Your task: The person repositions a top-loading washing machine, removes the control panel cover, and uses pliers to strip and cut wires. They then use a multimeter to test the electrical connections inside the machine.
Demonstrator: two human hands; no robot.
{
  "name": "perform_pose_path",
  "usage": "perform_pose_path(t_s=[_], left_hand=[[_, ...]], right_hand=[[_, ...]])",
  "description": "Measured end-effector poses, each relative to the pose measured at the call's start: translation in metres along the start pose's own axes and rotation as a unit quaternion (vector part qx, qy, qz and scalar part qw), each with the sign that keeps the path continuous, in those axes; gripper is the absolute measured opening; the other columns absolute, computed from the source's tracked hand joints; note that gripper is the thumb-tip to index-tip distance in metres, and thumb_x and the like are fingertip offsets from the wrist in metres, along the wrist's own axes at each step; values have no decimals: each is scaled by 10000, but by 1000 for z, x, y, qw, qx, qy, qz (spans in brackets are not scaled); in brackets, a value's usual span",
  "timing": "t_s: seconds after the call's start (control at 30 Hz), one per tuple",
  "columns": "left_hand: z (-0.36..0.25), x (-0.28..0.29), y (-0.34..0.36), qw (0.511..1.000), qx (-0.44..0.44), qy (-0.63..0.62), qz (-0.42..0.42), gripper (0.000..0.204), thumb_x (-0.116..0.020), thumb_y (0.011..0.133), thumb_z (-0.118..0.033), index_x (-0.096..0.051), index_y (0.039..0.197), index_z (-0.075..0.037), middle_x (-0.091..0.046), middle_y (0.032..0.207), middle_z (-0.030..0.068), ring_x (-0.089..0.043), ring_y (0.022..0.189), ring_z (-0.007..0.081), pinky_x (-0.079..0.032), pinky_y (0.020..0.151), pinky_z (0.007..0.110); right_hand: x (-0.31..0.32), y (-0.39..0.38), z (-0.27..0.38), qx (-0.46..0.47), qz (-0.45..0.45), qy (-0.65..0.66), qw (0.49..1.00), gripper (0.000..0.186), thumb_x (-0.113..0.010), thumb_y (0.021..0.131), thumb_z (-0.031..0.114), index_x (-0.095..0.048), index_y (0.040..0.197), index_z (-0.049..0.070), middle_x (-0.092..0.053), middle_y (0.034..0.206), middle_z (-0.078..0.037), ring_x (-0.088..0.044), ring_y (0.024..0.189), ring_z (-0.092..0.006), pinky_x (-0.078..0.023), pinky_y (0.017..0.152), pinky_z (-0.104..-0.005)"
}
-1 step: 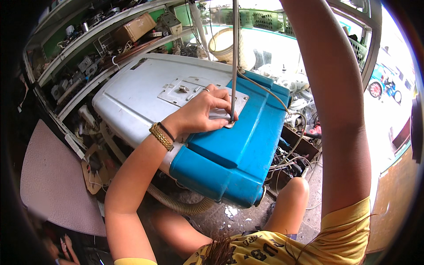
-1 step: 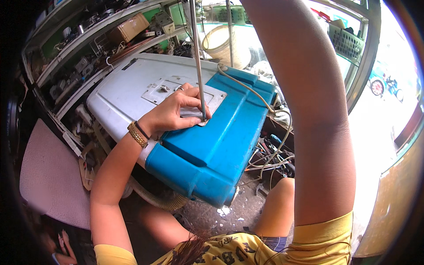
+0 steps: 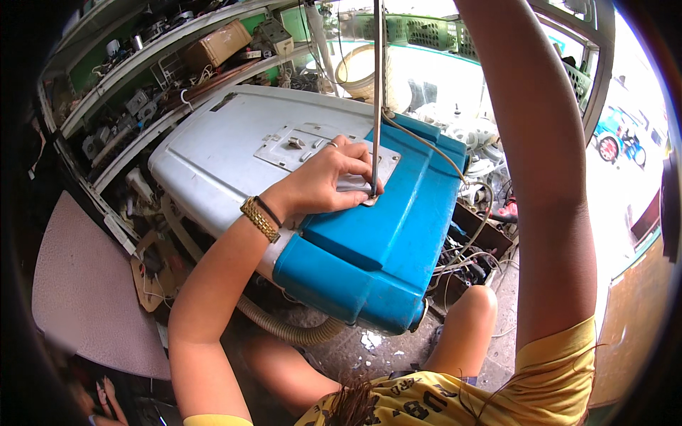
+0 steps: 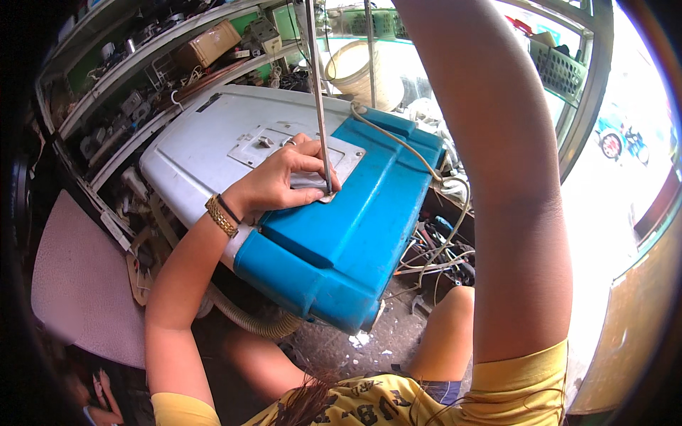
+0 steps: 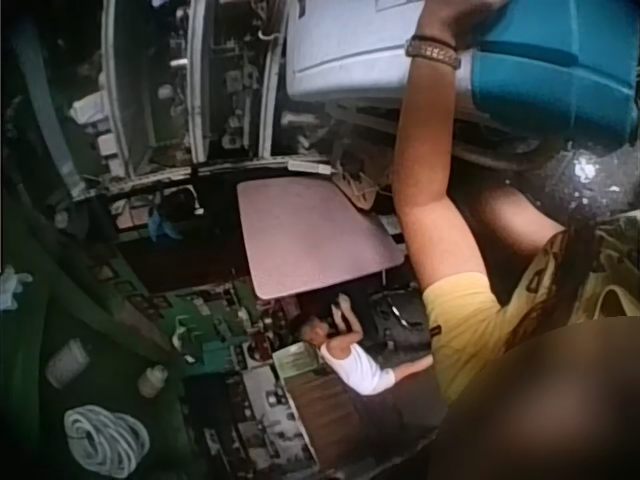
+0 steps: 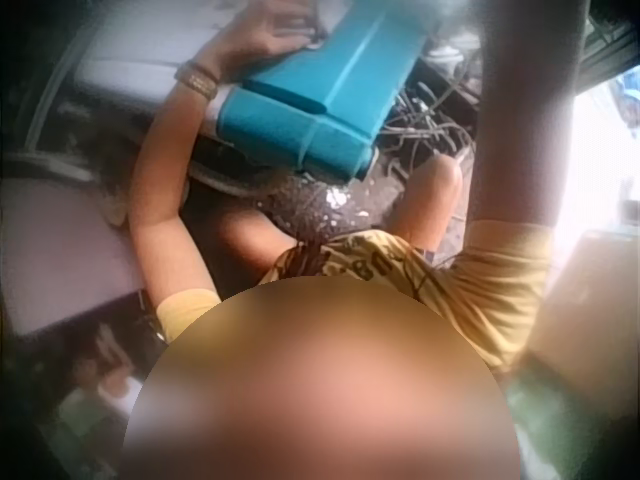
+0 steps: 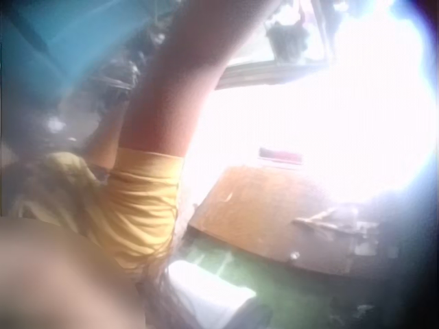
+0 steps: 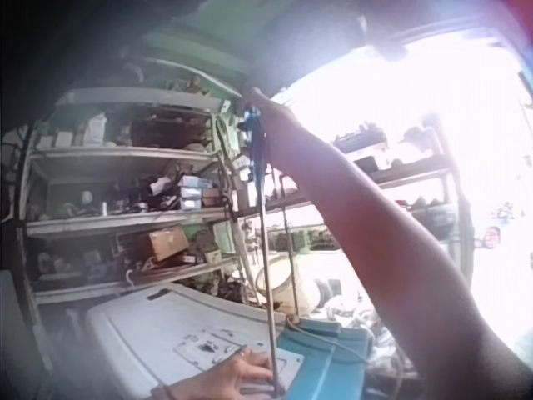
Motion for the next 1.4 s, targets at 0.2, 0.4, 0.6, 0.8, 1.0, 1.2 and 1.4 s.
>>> perform_pose_path(t_s=[0.2,0.4,0.6,0.8,1.0,1.2,1.4], left_hand=[[1,-1,3,1000,-18,0,-4,201,-721,714,-139,-735,914,-126,-616,947,10,-457,965,250,-370,944,364],[1,1,0,1000,-12,1,-13,168,-754,733,-189,-744,890,-130,-622,926,7,-461,938,236,-363,927,362],[1,-3,6,1000,-10,3,-16,178,-774,723,-214,-745,879,-135,-621,905,2,-466,921,224,-355,918,351],[3,4,1,999,-4,3,-33,158,-786,705,-249,-717,777,-127,-628,862,-2,-486,895,232,-365,894,342],[-15,-4,9,991,-60,118,-35,142,-687,817,-217,-640,786,-87,-563,852,48,-483,862,234,-408,799,370],[-10,-12,11,971,-79,227,-4,200,-574,893,-238,-557,810,-57,-535,854,98,-500,896,295,-425,782,411],[-3,-4,13,990,-57,127,-34,185,-560,911,-204,-521,869,-28,-535,780,123,-536,789,302,-446,693,384]], right_hand=[[0,16,-12,-103,240,319,911,315,-486,944,375,-598,964,82,-512,674,-55,-503,527,-197,-419,459,-323],[-24,-10,7,-53,-11,107,993,253,-476,934,309,-584,944,81,-518,674,-48,-503,523,-189,-423,469,-304],[1,13,-23,-94,53,203,973,294,-501,929,372,-536,852,91,-496,636,-47,-483,505,-165,-397,449,-296],[19,2,10,-67,-84,118,987,481,-456,930,566,-508,850,95,-470,598,-53,-458,474,-180,-377,424,-313],[80,7,36,-4,-215,8,977,532,-386,937,604,-505,889,88,-442,557,-44,-414,406,-168,-330,349,-335],[63,-15,10,26,-216,-58,974,600,-278,939,646,-432,647,145,-303,455,11,-303,339,-148,-253,342,-296],[78,-12,-1,-70,-175,-15,982,578,-275,945,638,-491,764,133,-319,471,18,-312,356,-143,-273,356,-300]])
Point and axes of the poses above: each hand's wrist, its own y-axis towards the middle knuckle, its own x-axis out of the back of the hand, z = x × y, the point moved 6 cm from there along y, towards the middle knuckle
